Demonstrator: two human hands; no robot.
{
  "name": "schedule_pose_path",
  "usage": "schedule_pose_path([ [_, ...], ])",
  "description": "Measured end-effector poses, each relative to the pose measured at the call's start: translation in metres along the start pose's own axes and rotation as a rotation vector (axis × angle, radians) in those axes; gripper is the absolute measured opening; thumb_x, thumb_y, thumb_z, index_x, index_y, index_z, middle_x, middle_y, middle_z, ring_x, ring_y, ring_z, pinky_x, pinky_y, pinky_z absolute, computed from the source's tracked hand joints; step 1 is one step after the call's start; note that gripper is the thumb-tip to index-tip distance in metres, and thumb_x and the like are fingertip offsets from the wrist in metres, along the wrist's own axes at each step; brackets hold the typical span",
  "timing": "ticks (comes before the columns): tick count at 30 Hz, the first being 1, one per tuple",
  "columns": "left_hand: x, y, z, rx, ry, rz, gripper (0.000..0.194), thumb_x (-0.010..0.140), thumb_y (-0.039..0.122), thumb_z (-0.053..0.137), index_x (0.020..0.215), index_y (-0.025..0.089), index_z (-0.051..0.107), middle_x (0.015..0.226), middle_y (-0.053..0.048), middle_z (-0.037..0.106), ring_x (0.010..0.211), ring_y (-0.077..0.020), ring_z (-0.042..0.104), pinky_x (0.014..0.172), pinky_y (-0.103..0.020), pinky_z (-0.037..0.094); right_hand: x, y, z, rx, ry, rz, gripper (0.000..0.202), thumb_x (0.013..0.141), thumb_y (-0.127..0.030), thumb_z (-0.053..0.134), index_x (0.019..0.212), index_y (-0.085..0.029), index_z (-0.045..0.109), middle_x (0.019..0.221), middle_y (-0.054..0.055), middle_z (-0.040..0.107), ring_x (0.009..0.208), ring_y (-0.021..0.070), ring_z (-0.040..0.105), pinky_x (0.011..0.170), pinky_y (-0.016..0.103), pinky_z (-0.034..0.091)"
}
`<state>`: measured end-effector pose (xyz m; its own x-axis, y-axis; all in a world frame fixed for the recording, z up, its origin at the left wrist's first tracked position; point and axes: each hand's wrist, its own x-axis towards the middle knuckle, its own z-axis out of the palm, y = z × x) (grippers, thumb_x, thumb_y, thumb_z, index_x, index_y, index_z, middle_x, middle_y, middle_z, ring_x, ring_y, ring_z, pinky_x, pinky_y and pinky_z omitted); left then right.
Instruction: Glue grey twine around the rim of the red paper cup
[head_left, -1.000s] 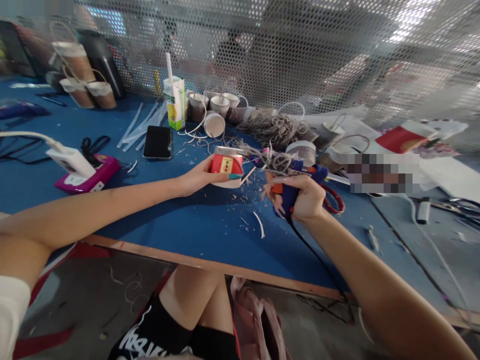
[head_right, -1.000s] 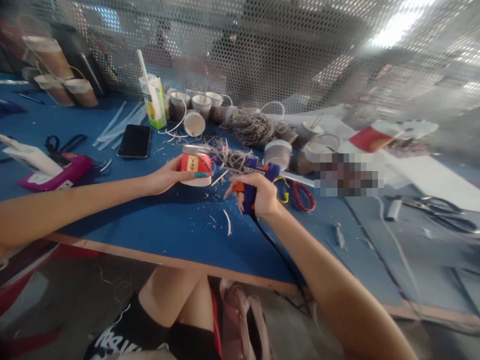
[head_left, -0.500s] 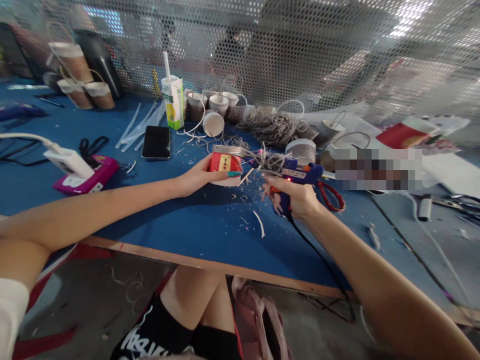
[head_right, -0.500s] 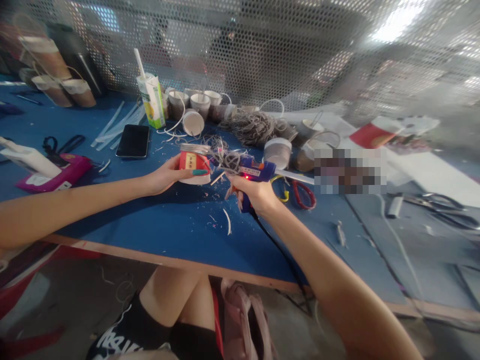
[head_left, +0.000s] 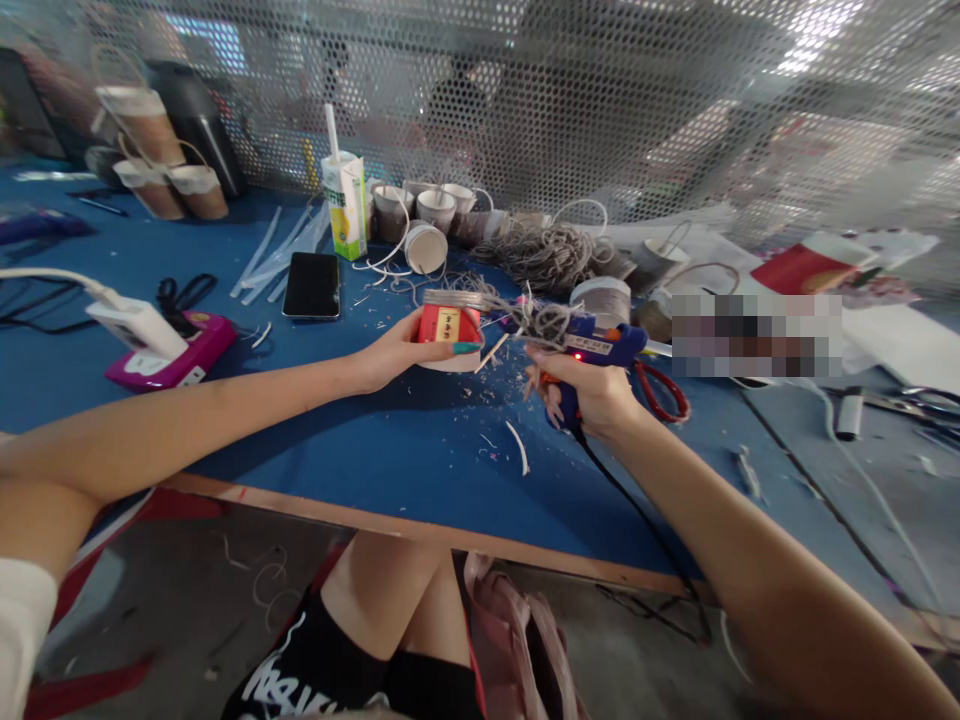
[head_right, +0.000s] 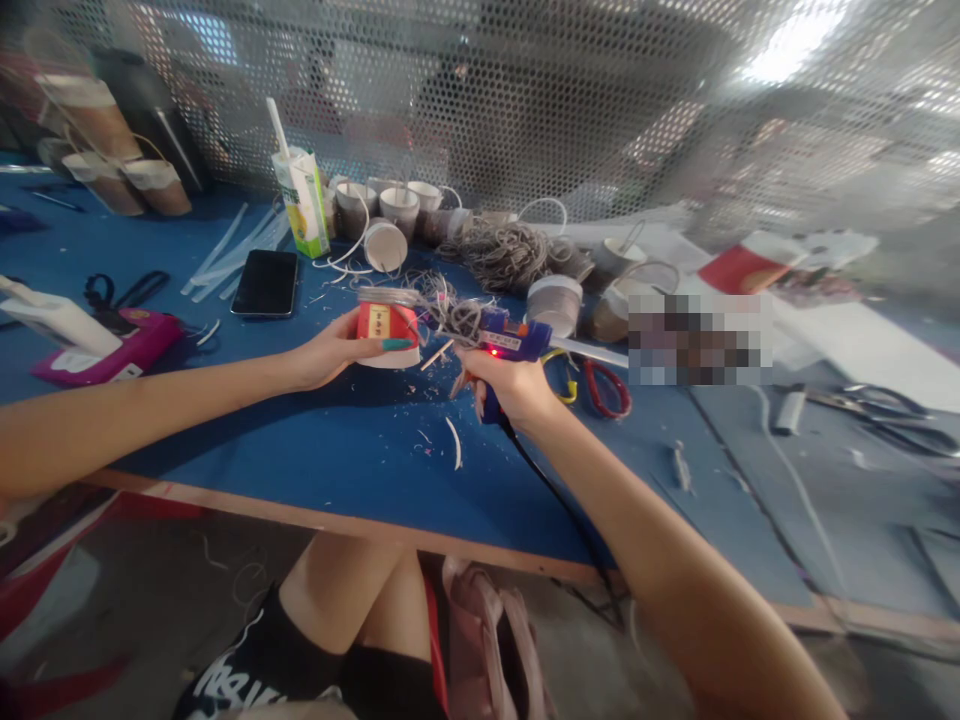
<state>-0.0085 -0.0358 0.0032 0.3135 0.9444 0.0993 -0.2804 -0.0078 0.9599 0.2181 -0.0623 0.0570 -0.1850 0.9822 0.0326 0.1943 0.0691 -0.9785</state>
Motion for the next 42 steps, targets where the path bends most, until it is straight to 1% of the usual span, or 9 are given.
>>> schedule_pose_path([
  [3, 0.0004, -0.0012, -0.0021, -0.006, 0.001, 0.0, 0.062, 0.061, 0.033, 0.09, 0.116, 0.02, 0.065, 0.118, -0.01, 0.073, 0.12, -0.0325, 0.065, 0.107, -0.049, 0.048, 0.0008, 0.0007, -0.0007, -0.008, 0.019, 0.004, 0.036, 0.068, -0.037, 0.072, 0.041, -0.021, 0.055, 0.032, -0.003, 0.043, 0.026, 0.0094, 0.038, 0.028, 0.024, 0.041],
  [9, 0.0005, -0.0015, -0.0044, -0.009, -0.056, 0.025, 0.062, 0.061, 0.031, 0.091, 0.116, 0.021, 0.064, 0.114, -0.008, 0.075, 0.116, -0.0298, 0.067, 0.108, -0.05, 0.047, 0.0026, 0.0053, -0.0039, -0.009, 0.009, 0.017, 0.036, 0.071, -0.038, 0.071, 0.043, -0.021, 0.054, 0.033, -0.003, 0.043, 0.026, 0.0092, 0.037, 0.029, 0.026, 0.041],
  [12, -0.0002, 0.0001, -0.0046, 0.007, -0.036, 0.02, 0.065, 0.056, 0.029, 0.093, 0.113, 0.02, 0.064, 0.113, -0.008, 0.075, 0.114, -0.0292, 0.068, 0.107, -0.05, 0.048, 0.0021, 0.0053, -0.0043, -0.006, 0.017, 0.019, 0.035, 0.07, -0.038, 0.07, 0.043, -0.022, 0.056, 0.033, -0.003, 0.043, 0.027, 0.0096, 0.038, 0.031, 0.027, 0.042],
  [15, -0.001, 0.0019, -0.005, 0.013, -0.012, 0.001, 0.067, 0.052, 0.026, 0.095, 0.112, 0.018, 0.064, 0.112, -0.009, 0.075, 0.112, -0.0288, 0.068, 0.106, -0.05, 0.049, 0.0014, 0.0045, -0.0039, -0.016, 0.015, 0.004, 0.039, 0.071, -0.037, 0.07, 0.04, -0.023, 0.052, 0.032, -0.003, 0.042, 0.027, 0.0101, 0.039, 0.034, 0.028, 0.044],
  [22, -0.0018, 0.0042, -0.005, -0.027, -0.033, 0.0, 0.065, 0.052, 0.023, 0.095, 0.109, 0.018, 0.066, 0.108, -0.009, 0.076, 0.111, -0.0291, 0.069, 0.108, -0.052, 0.047, 0.0009, 0.0038, -0.0029, -0.005, 0.006, 0.015, 0.039, 0.073, -0.037, 0.069, 0.041, -0.023, 0.05, 0.033, -0.003, 0.041, 0.026, 0.0098, 0.037, 0.032, 0.029, 0.043],
  [28, -0.0021, 0.0067, -0.0021, -0.07, -0.028, -0.006, 0.066, 0.049, 0.023, 0.096, 0.108, 0.018, 0.065, 0.104, -0.007, 0.076, 0.103, -0.0255, 0.07, 0.105, -0.049, 0.05, 0.0013, 0.0007, -0.0018, 0.02, -0.01, 0.0, 0.036, 0.071, -0.041, 0.072, 0.046, -0.022, 0.054, 0.035, -0.003, 0.046, 0.027, 0.0089, 0.038, 0.031, 0.026, 0.04],
  [32, -0.0018, 0.0063, -0.003, -0.063, -0.052, -0.001, 0.069, 0.05, 0.027, 0.096, 0.111, 0.018, 0.065, 0.108, -0.008, 0.076, 0.107, -0.0267, 0.07, 0.105, -0.048, 0.05, 0.0019, 0.0007, -0.0024, 0.031, -0.034, 0.015, 0.035, 0.071, -0.04, 0.075, 0.049, -0.023, 0.054, 0.036, -0.004, 0.046, 0.027, 0.0087, 0.037, 0.03, 0.026, 0.038],
  [37, -0.0022, 0.0037, -0.0062, -0.016, -0.086, 0.02, 0.07, 0.054, 0.028, 0.094, 0.116, 0.018, 0.063, 0.114, -0.01, 0.075, 0.113, -0.0293, 0.068, 0.106, -0.049, 0.05, -0.0001, 0.0015, -0.0035, 0.047, -0.038, 0.022, 0.039, 0.074, -0.039, 0.078, 0.044, -0.025, 0.057, 0.038, -0.003, 0.047, 0.029, 0.0086, 0.039, 0.03, 0.027, 0.036],
  [42, -0.0025, 0.0036, -0.0061, -0.012, -0.068, 0.018, 0.071, 0.053, 0.028, 0.093, 0.116, 0.018, 0.063, 0.112, -0.01, 0.074, 0.112, -0.0289, 0.069, 0.104, -0.048, 0.051, 0.0008, 0.0037, -0.0036, 0.019, -0.024, 0.03, 0.04, 0.077, -0.038, 0.076, 0.043, -0.028, 0.057, 0.039, -0.002, 0.05, 0.029, 0.0103, 0.035, 0.029, 0.031, 0.036],
])
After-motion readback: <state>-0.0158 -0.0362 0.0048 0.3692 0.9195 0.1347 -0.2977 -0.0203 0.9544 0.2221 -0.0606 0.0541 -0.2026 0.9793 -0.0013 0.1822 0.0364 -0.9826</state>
